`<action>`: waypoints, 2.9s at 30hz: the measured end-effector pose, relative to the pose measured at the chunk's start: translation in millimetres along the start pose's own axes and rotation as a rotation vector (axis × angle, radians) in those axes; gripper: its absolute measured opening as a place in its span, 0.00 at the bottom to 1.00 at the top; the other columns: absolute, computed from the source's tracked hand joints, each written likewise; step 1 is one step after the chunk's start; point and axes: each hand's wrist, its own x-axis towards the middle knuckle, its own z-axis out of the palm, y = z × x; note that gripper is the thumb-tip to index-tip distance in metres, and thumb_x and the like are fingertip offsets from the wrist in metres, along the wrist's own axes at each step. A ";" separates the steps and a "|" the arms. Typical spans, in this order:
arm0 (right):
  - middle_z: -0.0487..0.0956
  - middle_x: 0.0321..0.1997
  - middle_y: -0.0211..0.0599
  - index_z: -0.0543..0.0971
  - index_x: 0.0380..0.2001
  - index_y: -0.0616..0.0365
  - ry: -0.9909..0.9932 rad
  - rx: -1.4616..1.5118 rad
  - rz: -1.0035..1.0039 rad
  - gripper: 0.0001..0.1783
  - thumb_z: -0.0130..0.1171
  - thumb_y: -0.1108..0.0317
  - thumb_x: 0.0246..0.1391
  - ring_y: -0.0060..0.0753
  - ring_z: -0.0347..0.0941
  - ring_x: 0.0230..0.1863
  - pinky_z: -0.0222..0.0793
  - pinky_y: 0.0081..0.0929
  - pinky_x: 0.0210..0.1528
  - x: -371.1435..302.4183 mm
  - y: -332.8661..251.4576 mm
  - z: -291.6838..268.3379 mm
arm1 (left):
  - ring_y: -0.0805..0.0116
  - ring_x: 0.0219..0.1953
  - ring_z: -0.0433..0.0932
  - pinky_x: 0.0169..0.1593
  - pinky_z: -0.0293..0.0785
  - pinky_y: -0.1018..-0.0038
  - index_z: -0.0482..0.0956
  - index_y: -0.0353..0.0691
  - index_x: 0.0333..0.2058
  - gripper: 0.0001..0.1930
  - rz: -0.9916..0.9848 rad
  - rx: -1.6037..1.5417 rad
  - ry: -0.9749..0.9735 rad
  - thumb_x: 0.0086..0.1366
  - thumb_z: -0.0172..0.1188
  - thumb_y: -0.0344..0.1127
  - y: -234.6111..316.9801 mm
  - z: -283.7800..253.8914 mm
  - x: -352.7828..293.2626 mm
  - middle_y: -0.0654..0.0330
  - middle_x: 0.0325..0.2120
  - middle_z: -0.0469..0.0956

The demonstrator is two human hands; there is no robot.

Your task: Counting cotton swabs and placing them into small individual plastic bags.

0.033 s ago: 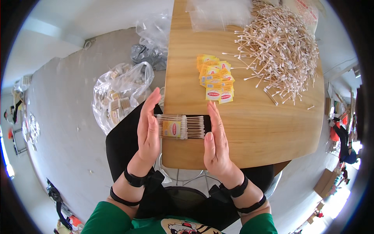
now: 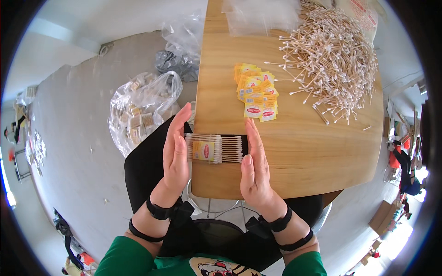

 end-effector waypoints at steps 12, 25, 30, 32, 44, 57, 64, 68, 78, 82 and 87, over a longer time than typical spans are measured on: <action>0.51 0.79 0.53 0.48 0.74 0.69 0.052 0.425 0.153 0.37 0.32 0.51 0.75 0.46 0.42 0.81 0.35 0.40 0.79 5.5 2.0 27.5 | 0.59 0.72 0.61 0.76 0.49 0.63 0.63 0.33 0.65 0.29 -0.140 -0.458 0.143 0.81 0.30 0.50 -8.7 -4.2 -5.6 0.48 0.68 0.65; 0.55 0.77 0.48 0.52 0.73 0.64 0.125 0.760 0.217 0.35 0.40 0.53 0.73 0.41 0.47 0.79 0.39 0.39 0.78 8.8 -4.1 54.5 | 0.59 0.70 0.62 0.75 0.50 0.64 0.63 0.32 0.64 0.29 -0.149 -0.472 0.165 0.81 0.32 0.52 -6.4 1.2 -5.0 0.48 0.66 0.67; 0.55 0.78 0.46 0.52 0.73 0.63 0.133 0.834 0.246 0.33 0.42 0.60 0.71 0.40 0.46 0.79 0.39 0.39 0.78 10.3 -6.4 53.2 | 0.57 0.71 0.63 0.75 0.50 0.61 0.67 0.34 0.62 0.25 -0.173 -0.457 0.190 0.78 0.35 0.44 -5.0 3.4 -5.8 0.48 0.65 0.68; 0.55 0.78 0.46 0.52 0.73 0.63 0.136 0.876 0.268 0.32 0.44 0.66 0.70 0.40 0.45 0.80 0.39 0.39 0.79 11.5 -5.2 48.6 | 0.57 0.71 0.62 0.76 0.49 0.61 0.67 0.34 0.62 0.22 -0.173 -0.462 0.169 0.75 0.41 0.39 1.0 -0.3 -3.5 0.48 0.66 0.67; 0.58 0.75 0.60 0.63 0.67 0.76 -0.241 -0.890 -0.059 0.50 0.68 0.52 0.50 0.58 0.49 0.78 0.47 0.54 0.77 -8.8 -3.2 14.4 | 0.45 0.71 0.58 0.74 0.54 0.53 0.60 0.29 0.67 0.37 0.161 1.191 -0.466 0.57 0.58 0.22 29.6 -21.6 -4.4 0.44 0.65 0.64; 0.53 0.76 0.66 0.61 0.67 0.79 -0.294 -0.998 -0.090 0.51 0.57 0.41 0.57 0.59 0.44 0.80 0.39 0.54 0.79 2.7 -0.3 53.6 | 0.59 0.48 0.73 0.68 0.64 0.59 0.65 0.27 0.64 0.31 0.285 1.371 -0.401 0.63 0.56 0.32 11.1 -14.2 -4.3 0.55 0.41 0.73; 0.57 0.74 0.65 0.63 0.66 0.79 -0.292 -0.922 -0.161 0.49 0.61 0.47 0.55 0.60 0.49 0.78 0.42 0.54 0.78 9.0 -0.2 41.9 | 0.58 0.51 0.73 0.70 0.60 0.54 0.65 0.31 0.65 0.31 0.316 1.301 -0.359 0.62 0.56 0.31 18.3 -18.9 0.5 0.55 0.41 0.73; 0.59 0.74 0.65 0.63 0.66 0.78 -0.229 -0.887 -0.142 0.48 0.64 0.51 0.53 0.61 0.51 0.77 0.43 0.52 0.78 2.1 1.7 42.0 | 0.57 0.51 0.73 0.70 0.59 0.52 0.65 0.31 0.65 0.32 0.304 1.209 -0.283 0.62 0.57 0.29 23.1 -29.5 -1.7 0.54 0.41 0.73; 0.53 0.77 0.65 0.61 0.67 0.80 -0.337 -1.041 -0.085 0.50 0.57 0.43 0.59 0.60 0.43 0.80 0.37 0.55 0.79 6.1 -5.5 64.5 | 0.57 0.45 0.75 0.57 0.70 0.64 0.68 0.25 0.61 0.31 0.242 1.250 -0.338 0.57 0.59 0.28 12.9 -27.6 -2.7 0.54 0.38 0.76; 0.51 0.76 0.68 0.58 0.67 0.82 -0.339 -1.001 -0.131 0.50 0.59 0.48 0.57 0.62 0.43 0.80 0.38 0.55 0.79 11.6 -5.6 75.5 | 0.56 0.46 0.75 0.58 0.69 0.64 0.68 0.26 0.61 0.31 0.265 1.195 -0.286 0.57 0.58 0.29 7.5 -39.5 -4.7 0.53 0.39 0.76; 0.50 0.77 0.67 0.58 0.68 0.79 -0.437 -0.943 -0.189 0.48 0.56 0.49 0.59 0.59 0.42 0.80 0.36 0.52 0.80 25.2 -19.1 95.6 | 0.58 0.47 0.76 0.56 0.70 0.65 0.70 0.28 0.59 0.26 0.116 1.264 -0.248 0.61 0.54 0.29 13.1 -65.4 -9.8 0.53 0.42 0.78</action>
